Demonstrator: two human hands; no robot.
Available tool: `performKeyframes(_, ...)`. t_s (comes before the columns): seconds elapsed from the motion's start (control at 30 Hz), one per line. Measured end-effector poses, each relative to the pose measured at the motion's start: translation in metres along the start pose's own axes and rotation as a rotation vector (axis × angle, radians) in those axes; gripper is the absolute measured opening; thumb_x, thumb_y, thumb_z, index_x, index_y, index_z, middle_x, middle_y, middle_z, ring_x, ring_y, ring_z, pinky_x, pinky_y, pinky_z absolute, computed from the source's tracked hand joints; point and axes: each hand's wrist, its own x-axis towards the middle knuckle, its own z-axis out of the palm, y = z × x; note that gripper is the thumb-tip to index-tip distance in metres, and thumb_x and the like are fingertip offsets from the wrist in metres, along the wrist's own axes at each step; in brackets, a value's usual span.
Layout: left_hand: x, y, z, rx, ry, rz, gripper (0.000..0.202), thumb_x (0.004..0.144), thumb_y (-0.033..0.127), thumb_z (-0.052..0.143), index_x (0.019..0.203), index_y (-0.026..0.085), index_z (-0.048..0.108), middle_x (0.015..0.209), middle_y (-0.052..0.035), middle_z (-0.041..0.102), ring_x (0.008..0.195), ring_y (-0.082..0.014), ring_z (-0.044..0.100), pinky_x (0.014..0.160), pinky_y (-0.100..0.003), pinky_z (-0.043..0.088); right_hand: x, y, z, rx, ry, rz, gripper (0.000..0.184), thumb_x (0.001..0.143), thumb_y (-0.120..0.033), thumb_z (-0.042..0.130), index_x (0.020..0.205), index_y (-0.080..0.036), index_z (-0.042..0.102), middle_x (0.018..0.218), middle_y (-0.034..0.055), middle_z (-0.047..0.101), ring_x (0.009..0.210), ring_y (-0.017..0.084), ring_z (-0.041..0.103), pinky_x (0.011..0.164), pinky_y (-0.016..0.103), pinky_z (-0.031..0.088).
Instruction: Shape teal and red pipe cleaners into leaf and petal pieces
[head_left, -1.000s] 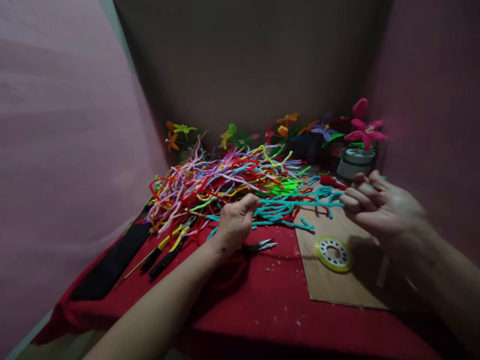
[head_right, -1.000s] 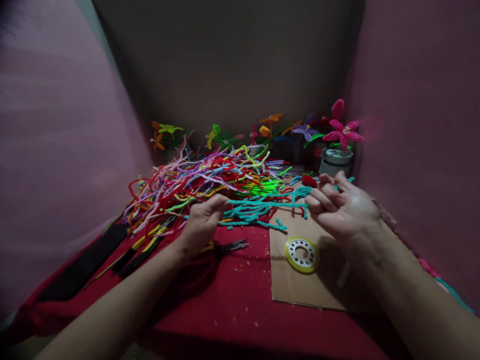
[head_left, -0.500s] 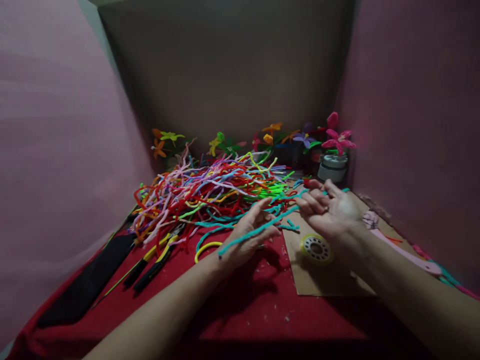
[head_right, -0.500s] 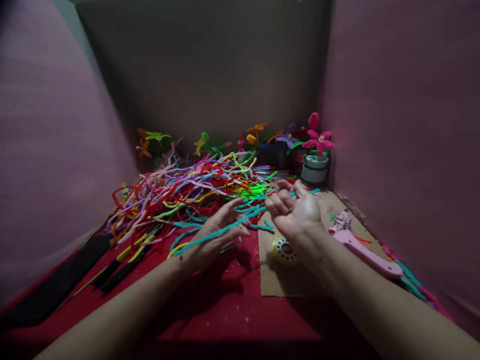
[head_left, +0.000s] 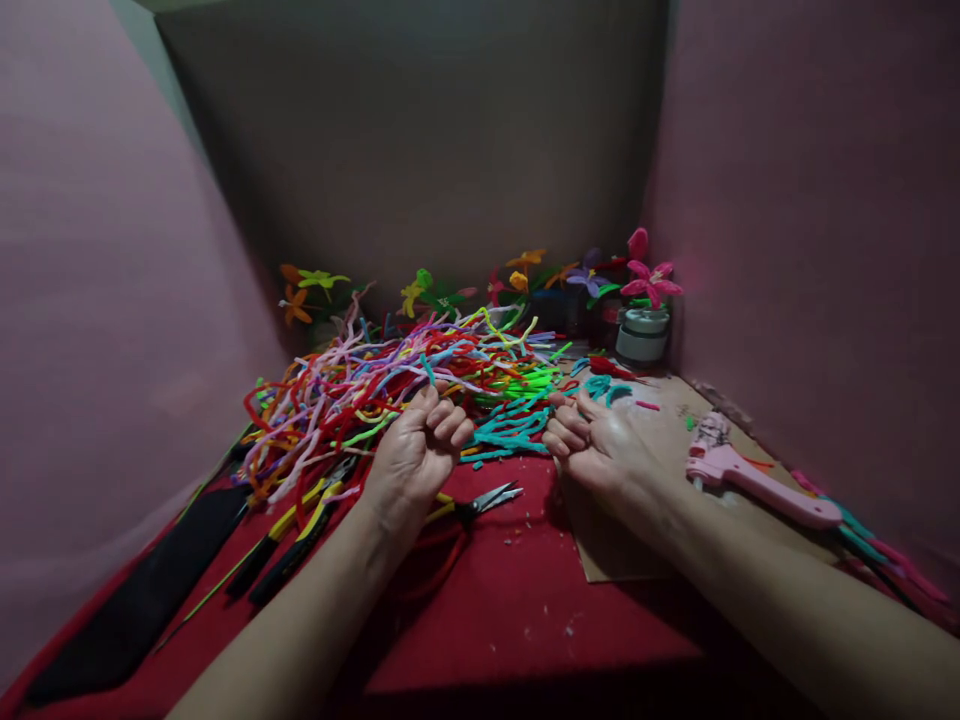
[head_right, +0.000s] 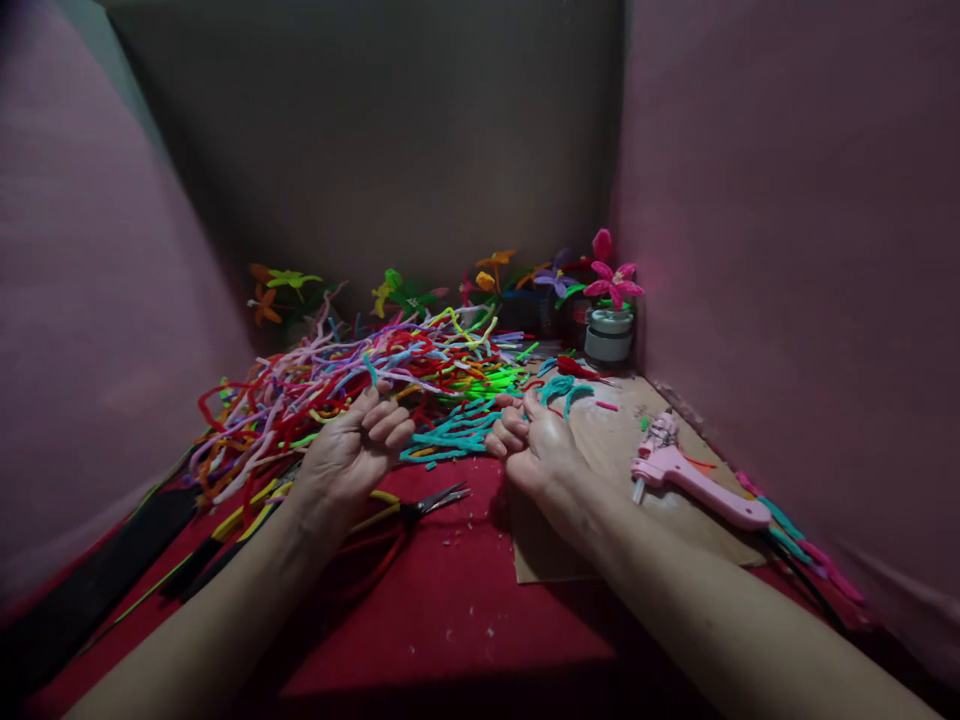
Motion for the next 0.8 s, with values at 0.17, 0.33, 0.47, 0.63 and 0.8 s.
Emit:
performKeyframes(0.17, 0.001, 0.009, -0.004, 0.035, 0.061, 0.050, 0.022, 0.086, 0.007, 0.035, 0.070, 0.012, 0.049, 0.041, 0.0087, 0.024, 0.032, -0.0037, 0.023, 0.035, -0.017, 0.021, -0.010, -0.005, -0.001, -0.019, -0.073, -0.036, 0.032, 0.093, -0.024, 0.027, 0.075, -0.012, 0.050, 0.036, -0.0105, 0.017, 0.032, 0.006, 0.013, 0.036, 0.020, 0.022)
performKeyframes(0.33, 0.000, 0.014, 0.000, 0.044, 0.062, 0.046, 0.023, 0.086, 0.007, 0.034, 0.069, 0.010, 0.049, 0.040, 0.0092, 0.022, 0.032, -0.0028, 0.020, 0.034, -0.017, 0.017, -0.016, -0.005, 0.002, -0.057, -0.134, -0.038, 0.029, 0.092, -0.022, 0.031, 0.079, -0.010, 0.054, 0.036, -0.0109, 0.017, 0.032, 0.006, 0.009, 0.034, 0.020, 0.019)
performKeyframes(0.47, 0.002, 0.017, 0.003, 0.011, 0.066, 0.053, 0.024, 0.087, 0.007, 0.033, 0.069, 0.010, 0.049, 0.041, 0.0092, 0.022, 0.032, -0.0026, 0.021, 0.034, -0.017, 0.018, -0.016, -0.014, 0.008, -0.055, -0.153, -0.109, 0.029, 0.092, -0.020, 0.030, 0.081, -0.011, 0.055, 0.034, -0.0106, 0.018, 0.033, 0.006, 0.012, 0.038, 0.019, 0.028)
performKeyframes(0.63, 0.012, 0.044, -0.009, -0.125, 0.145, 0.185, 0.027, 0.089, 0.008, 0.027, 0.069, 0.013, 0.044, 0.042, 0.0087, 0.024, 0.033, -0.0033, 0.021, 0.034, -0.017, 0.019, -0.016, -0.050, 0.012, -0.039, 0.052, -0.298, 0.034, 0.093, -0.018, 0.024, 0.077, -0.014, 0.054, 0.034, -0.0096, 0.017, 0.033, 0.007, 0.018, 0.039, 0.018, 0.030)
performKeyframes(0.8, 0.015, 0.063, -0.015, -0.189, 0.211, 0.330, 0.028, 0.091, 0.019, 0.029, 0.066, 0.016, 0.039, 0.044, 0.0082, 0.024, 0.037, -0.0055, 0.024, 0.038, -0.018, 0.026, -0.030, -0.042, 0.014, -0.226, -0.014, -0.284, 0.030, 0.090, -0.019, 0.033, 0.075, -0.011, 0.057, 0.033, -0.0097, 0.020, 0.032, 0.005, 0.017, 0.038, 0.018, 0.027)
